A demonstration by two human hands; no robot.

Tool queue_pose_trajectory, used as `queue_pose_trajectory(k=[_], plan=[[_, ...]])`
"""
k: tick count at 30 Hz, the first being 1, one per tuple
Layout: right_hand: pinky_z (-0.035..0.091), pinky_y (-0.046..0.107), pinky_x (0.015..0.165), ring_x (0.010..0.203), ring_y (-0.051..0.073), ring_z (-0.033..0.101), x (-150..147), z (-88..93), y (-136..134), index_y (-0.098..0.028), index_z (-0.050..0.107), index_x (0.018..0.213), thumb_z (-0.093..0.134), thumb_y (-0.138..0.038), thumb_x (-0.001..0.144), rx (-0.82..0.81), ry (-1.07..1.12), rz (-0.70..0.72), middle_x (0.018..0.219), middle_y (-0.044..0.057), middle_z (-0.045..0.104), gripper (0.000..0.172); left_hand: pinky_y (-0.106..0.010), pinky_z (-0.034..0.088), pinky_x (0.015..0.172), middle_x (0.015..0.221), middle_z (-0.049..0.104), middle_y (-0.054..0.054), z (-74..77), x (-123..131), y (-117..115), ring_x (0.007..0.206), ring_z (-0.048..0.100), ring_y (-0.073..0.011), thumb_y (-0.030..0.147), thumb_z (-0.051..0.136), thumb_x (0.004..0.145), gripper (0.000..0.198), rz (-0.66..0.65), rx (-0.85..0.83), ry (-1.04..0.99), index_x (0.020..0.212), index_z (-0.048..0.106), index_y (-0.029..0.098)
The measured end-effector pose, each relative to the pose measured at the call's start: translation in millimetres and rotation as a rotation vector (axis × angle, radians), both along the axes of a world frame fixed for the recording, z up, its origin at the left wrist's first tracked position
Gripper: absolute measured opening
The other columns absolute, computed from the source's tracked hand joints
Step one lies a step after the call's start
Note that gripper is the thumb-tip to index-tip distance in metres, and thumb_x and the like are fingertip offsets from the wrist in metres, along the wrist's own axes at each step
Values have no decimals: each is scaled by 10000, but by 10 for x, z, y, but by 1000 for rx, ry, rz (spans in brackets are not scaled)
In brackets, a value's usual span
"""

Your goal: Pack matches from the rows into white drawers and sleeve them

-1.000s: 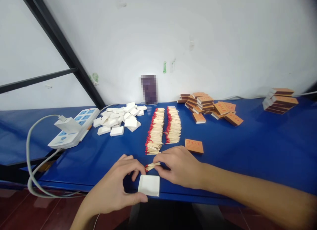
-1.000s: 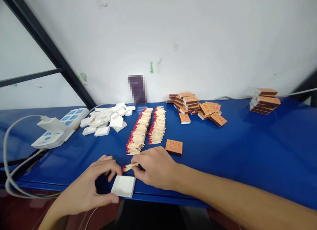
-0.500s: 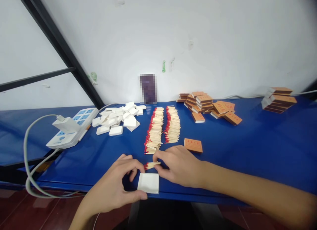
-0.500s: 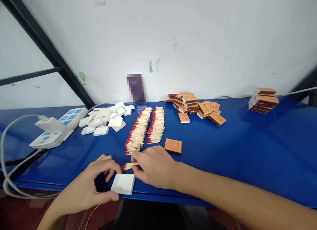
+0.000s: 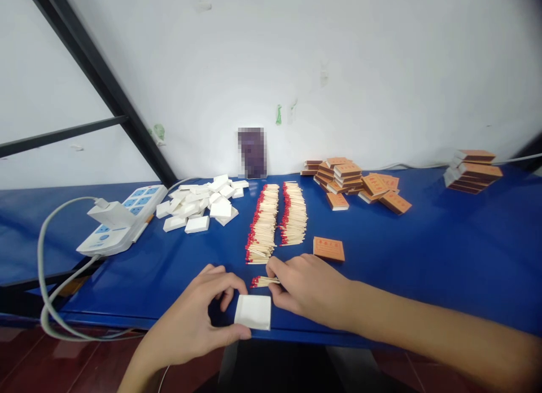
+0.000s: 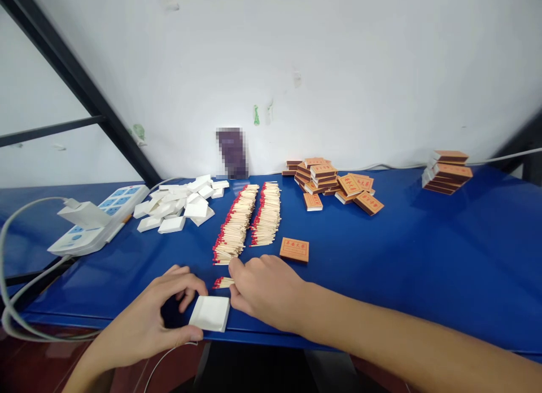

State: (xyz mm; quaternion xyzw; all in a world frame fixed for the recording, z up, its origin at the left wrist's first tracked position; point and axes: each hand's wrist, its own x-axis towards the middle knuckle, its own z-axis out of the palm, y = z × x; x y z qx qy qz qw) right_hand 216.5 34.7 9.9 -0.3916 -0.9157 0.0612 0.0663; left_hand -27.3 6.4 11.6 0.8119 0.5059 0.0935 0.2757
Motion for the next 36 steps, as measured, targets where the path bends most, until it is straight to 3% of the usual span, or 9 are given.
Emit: queue_pose_trajectory(k=[8,14,20,25,30,36], plan=[[175,296,522,596,186,600,38,38,45,-168,594,1001,540,-246,974,-79,27,24,687,9,653,98,-576,172,1196,775,484,64,4,-4,-12,780,581,-169,497,758,800,355,-9,4,16,1034,625,265],[258,265,561,656,173,614,57,41,84,-178,595,1021,557,-207,946,-165,204,8,733,1,666,89,-543,225,1180,760,500,66,-17,2,-7,757,564,-163,487,759,796,345,-16,49,26,1012,628,252],[308,243,580,665,146,611,-7,143,-117,-187,593,990,575,-248,937,-314,279,157,809,-4,693,83,-516,299,1117,748,523,54,23,71,-27,780,539,-189,466,745,792,312,-31,95,71,957,607,240],[321,250,602,723,169,633,-54,156,-201,-188,591,957,567,-271,925,-412,253,71,848,16,712,92,-471,336,1070,742,525,50,23,99,-29,780,532,-192,458,736,793,300,-44,121,96,941,589,242],[257,251,563,639,141,554,-60,120,-161,-200,615,934,576,-281,886,-406,270,-11,789,5,700,102,-474,311,1090,720,503,60,15,93,-24,763,534,-186,452,749,769,319,-42,147,103,951,593,241],[219,246,540,542,91,436,-70,107,-138,-208,659,788,607,-252,844,-436,320,13,613,-52,564,88,-435,367,1011,729,496,50,36,111,-30,778,531,-193,443,719,794,282,-41,135,113,941,592,238]])
